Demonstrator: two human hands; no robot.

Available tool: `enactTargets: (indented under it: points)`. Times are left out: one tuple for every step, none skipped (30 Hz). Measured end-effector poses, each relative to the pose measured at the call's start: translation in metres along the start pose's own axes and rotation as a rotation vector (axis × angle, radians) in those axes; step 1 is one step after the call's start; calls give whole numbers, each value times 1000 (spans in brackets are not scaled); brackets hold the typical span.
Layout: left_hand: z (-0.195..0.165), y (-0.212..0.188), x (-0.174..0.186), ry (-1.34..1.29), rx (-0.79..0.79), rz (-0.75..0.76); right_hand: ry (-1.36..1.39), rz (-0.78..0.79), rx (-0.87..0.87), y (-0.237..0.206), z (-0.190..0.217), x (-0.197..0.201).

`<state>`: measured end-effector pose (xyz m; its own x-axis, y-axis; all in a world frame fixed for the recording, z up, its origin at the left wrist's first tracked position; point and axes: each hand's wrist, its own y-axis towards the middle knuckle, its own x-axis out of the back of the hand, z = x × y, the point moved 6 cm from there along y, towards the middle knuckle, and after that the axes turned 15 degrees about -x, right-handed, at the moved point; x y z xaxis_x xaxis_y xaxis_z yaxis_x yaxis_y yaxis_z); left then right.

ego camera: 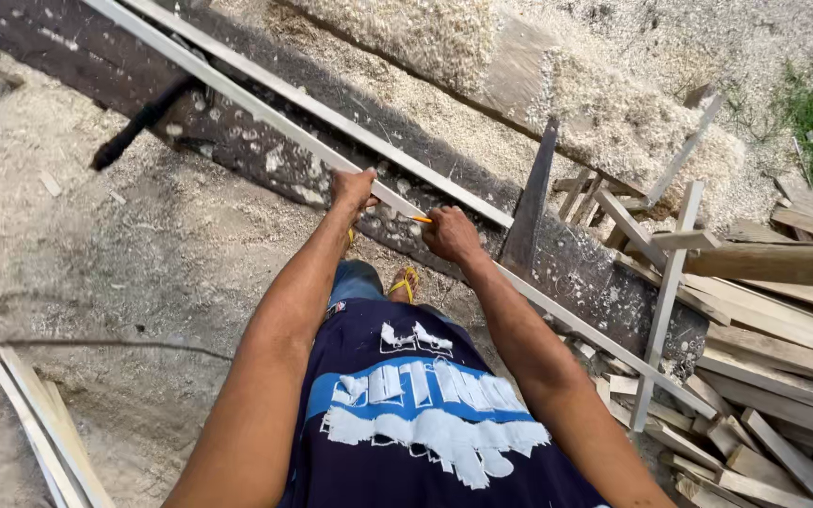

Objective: The person marks thin wooden strips with a pencil using a try square, then saws the strips to length with a hand saw on a low work beam. They carry strips between a stack and the cutting area and saw multiple pieces one after another.

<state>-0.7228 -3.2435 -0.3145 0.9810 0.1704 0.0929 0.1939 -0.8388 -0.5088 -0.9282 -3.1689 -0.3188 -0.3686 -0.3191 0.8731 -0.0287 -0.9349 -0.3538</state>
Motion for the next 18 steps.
enactTargets:
  points:
    - [-2, 11, 2, 26, 0, -5, -1, -19, -12, 9, 4, 2]
    - [-3, 23, 5, 57, 1, -10, 2, -36, -26, 19, 9, 4]
    - [-5, 34, 6, 24, -18, -11, -5, -28, -26, 28, 14, 4]
    - [-6, 44, 6, -8, -35, -7, -13, -19, -30, 38, 18, 5]
    - [-7, 55, 5, -42, -54, 0, -22, -14, -37, 47, 20, 6]
    - [-7, 64, 3, 0, -23, 63, -42, -28, -36, 57, 22, 8]
    - [-7, 72, 3, 45, 8, 124, -60, -40, -34, 66, 23, 10]
    - [-9, 80, 4, 92, 42, 184, -77, -49, -32, 73, 25, 12]
    - [-18, 89, 5, 379, -89, 282, -108, -49, -41, 80, 24, 13]
    - [-28, 97, 6, 665, -224, 382, -138, -47, -49, 85, 25, 15]
    - [-38, 102, 3, 949, -370, 482, -165, -48, -57, 88, 24, 17]
    - [-47, 107, 3, 1031, -394, 498, -136, -63, -66, 90, 24, 20]
    - [-56, 110, 3, 1113, -422, 515, -107, -80, -77, 91, 24, 23]
    - [-64, 112, 1, 1194, -451, 534, -78, -97, -90, 90, 24, 27]
    - [-73, 111, -6, 1264, -560, 588, -56, -98, -106, 89, 24, 29]
    - [-80, 108, -15, 1327, -673, 646, -35, -100, -125, 86, 24, 32]
    - [-85, 104, -25, 1386, -791, 705, -14, -103, -145, 83, 23, 35]
    - [-92, 99, -35, 1458, -978, 699, 71, -158, -173, 79, 20, 41]
